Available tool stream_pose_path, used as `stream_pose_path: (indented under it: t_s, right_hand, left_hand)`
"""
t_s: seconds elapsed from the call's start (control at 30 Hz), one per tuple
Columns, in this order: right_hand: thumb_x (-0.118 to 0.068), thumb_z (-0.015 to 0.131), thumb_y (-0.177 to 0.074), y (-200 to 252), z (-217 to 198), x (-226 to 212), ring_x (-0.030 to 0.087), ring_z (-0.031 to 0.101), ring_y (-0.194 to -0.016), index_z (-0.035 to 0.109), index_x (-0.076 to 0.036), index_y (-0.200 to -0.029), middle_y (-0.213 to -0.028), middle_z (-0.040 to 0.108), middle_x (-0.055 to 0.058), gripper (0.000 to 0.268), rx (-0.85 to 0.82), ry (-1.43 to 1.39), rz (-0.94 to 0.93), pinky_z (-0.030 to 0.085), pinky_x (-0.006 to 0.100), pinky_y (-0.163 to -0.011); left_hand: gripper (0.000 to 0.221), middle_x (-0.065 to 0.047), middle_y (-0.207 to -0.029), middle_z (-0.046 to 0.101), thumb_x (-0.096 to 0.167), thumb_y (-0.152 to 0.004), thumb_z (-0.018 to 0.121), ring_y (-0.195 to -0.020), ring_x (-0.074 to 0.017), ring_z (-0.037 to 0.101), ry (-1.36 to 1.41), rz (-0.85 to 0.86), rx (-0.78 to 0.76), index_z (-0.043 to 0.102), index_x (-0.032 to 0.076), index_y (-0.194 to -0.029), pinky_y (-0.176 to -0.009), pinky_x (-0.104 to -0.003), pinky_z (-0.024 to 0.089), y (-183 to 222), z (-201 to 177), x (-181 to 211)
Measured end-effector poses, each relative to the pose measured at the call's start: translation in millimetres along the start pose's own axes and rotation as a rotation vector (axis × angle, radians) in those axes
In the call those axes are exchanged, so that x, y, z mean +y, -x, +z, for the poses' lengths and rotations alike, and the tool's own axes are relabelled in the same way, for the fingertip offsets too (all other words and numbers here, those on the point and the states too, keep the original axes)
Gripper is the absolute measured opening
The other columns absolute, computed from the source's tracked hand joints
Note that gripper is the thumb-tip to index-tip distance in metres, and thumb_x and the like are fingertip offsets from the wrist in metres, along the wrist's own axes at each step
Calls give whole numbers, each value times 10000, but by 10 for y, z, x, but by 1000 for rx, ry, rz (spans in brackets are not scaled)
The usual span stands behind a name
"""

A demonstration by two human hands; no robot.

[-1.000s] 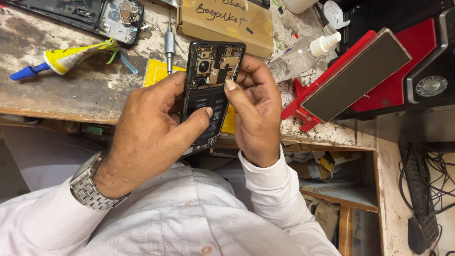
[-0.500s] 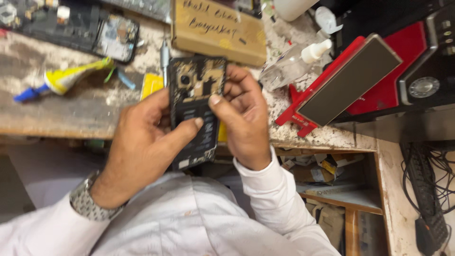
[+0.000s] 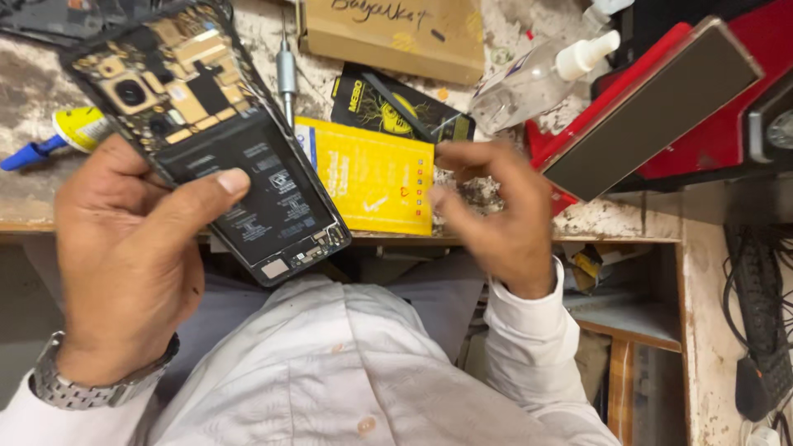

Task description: The person holds a disassembled smartphone and uses a black plastic spudger to pry and separate internal components from the frame. The person repeatedly lifts the screen assembly, probes the battery and connector areas, and repositions the phone to access different sides.

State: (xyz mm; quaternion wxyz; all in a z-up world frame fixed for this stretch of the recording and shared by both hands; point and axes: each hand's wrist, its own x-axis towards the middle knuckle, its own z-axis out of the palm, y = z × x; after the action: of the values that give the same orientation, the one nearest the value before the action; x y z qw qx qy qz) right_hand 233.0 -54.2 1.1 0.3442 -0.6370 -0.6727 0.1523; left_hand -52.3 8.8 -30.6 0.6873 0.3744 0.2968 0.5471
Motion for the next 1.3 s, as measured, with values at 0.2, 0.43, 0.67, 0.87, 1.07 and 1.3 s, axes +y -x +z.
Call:
stream_pose_path:
  t_s: [0.2, 0.43, 0.67, 0.87, 1.07, 1.3]
  right_hand:
    - [-260, 891, -778, 12, 190, -118, 366, 579, -1266, 646, -3, -1276, -1314, 658, 168, 611, -162, 216, -226, 457, 476, -1105]
    - [-287, 883, -762, -63, 313, -278, 355, 579, -1249, 672, -15, -1203, -1298, 669, 156, 560, -111, 99, -212, 475, 454, -1078]
    - [-136, 833, -902, -78, 1, -216, 234, 709, -1175, 685, -83, -1280, -1255, 731, 85, 409, 172, -99, -263, 575, 383, -1096]
    - [-268, 743, -939, -137, -804, -355, 266, 729, -977, 630, 12, -1260, -1163, 697, 185, 441, 762, -334, -547, 659, 360, -841]
    - [-110, 805, -961, -432, -608, -348, 316, 694, -1118, 639, -18, -1262, -1185, 688, 178, 356, 346, 263, -483, 565, 407, -993]
    - [-190, 870, -738, -1295, 8, -26, 375, 533, -1256, 541, -4, -1379, -1343, 585, 194, 744, -147, 678, -428, 440, 480, -1025]
  left_hand:
    - [254, -145, -1147, 730, -125, -963, 668, -1003, -161, 714, 40, -57, 67, 636, -49, -1204, -966, -291, 593, 61, -57, -14]
    - [360, -164, -1109, 744, -149, -852, 654, -944, -183, 724, 21, -118, 179, 652, -56, -1200, -840, -296, 592, -10, 9, -39]
    - [402, -173, -1105, 741, -176, -838, 662, -944, -176, 716, -44, -104, 179, 658, -59, -1222, -829, -294, 576, 30, -141, -166]
    - [356, -180, -1087, 744, -176, -854, 687, -900, -173, 709, -69, -116, 142, 652, -67, -1191, -743, -266, 550, 49, -98, -159]
    - [315, -144, -1096, 744, -130, -884, 657, -933, -161, 721, 38, -101, 90, 641, -48, -1188, -846, -283, 591, -20, -7, -131]
    - [310, -136, -1121, 737, -123, -900, 663, -963, -153, 715, 55, -66, 25, 632, -54, -1200, -891, -285, 590, -141, 78, -136]
